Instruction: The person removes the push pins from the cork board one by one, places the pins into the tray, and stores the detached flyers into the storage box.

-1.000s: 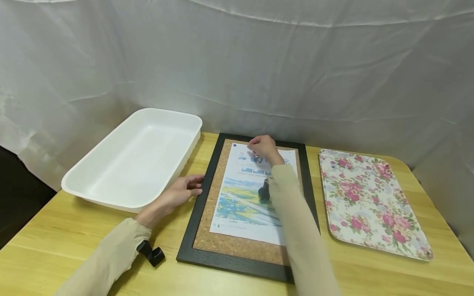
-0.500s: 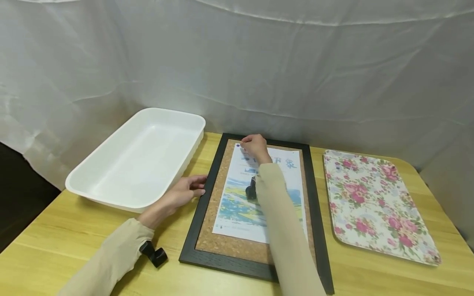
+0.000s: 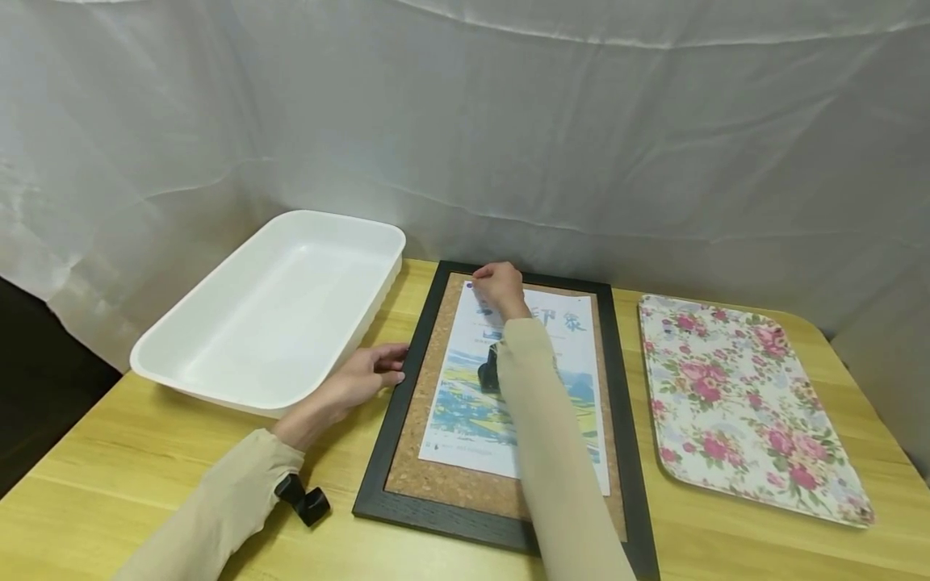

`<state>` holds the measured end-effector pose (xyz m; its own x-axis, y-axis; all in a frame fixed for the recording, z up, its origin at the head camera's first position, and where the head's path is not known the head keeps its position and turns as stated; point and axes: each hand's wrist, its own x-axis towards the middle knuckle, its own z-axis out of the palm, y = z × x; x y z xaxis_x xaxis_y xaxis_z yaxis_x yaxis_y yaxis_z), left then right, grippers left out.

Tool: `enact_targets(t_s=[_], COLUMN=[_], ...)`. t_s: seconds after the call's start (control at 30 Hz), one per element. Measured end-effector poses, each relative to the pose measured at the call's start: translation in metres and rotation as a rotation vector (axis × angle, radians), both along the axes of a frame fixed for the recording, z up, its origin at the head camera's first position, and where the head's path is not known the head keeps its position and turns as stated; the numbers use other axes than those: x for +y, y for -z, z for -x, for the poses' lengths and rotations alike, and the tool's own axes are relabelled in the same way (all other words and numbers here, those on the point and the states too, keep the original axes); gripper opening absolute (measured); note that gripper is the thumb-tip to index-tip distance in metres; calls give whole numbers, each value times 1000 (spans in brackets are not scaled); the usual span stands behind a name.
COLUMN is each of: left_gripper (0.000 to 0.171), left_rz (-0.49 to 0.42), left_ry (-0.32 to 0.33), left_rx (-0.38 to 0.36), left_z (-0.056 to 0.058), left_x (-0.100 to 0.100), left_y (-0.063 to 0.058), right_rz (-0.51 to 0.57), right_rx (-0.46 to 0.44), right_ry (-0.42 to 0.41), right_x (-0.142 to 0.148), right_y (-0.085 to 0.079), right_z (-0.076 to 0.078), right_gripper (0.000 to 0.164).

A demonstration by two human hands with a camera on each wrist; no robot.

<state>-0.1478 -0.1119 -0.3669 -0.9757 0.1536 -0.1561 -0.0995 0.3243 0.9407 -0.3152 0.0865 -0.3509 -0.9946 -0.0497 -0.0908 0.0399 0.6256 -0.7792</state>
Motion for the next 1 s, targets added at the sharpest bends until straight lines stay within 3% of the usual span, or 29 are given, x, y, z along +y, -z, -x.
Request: enact_targets(t_s=[0.23, 0.57, 1.0], left_gripper=[49, 49, 49], left_rz=[5, 0, 2], left_ry=[-4, 1, 7], left_rx=[-9, -7, -17], left_z=[-1, -2, -1], left_x=[1, 3, 2], left_y=[-2, -1, -2], right_rz=[20, -18, -57], right_rx=[-1, 10, 0], right_ry=[12, -50, -67], right_x=[1, 2, 1], right_y=[-2, 0, 0], right_z=[-3, -2, 0], right_gripper=[18, 18, 16])
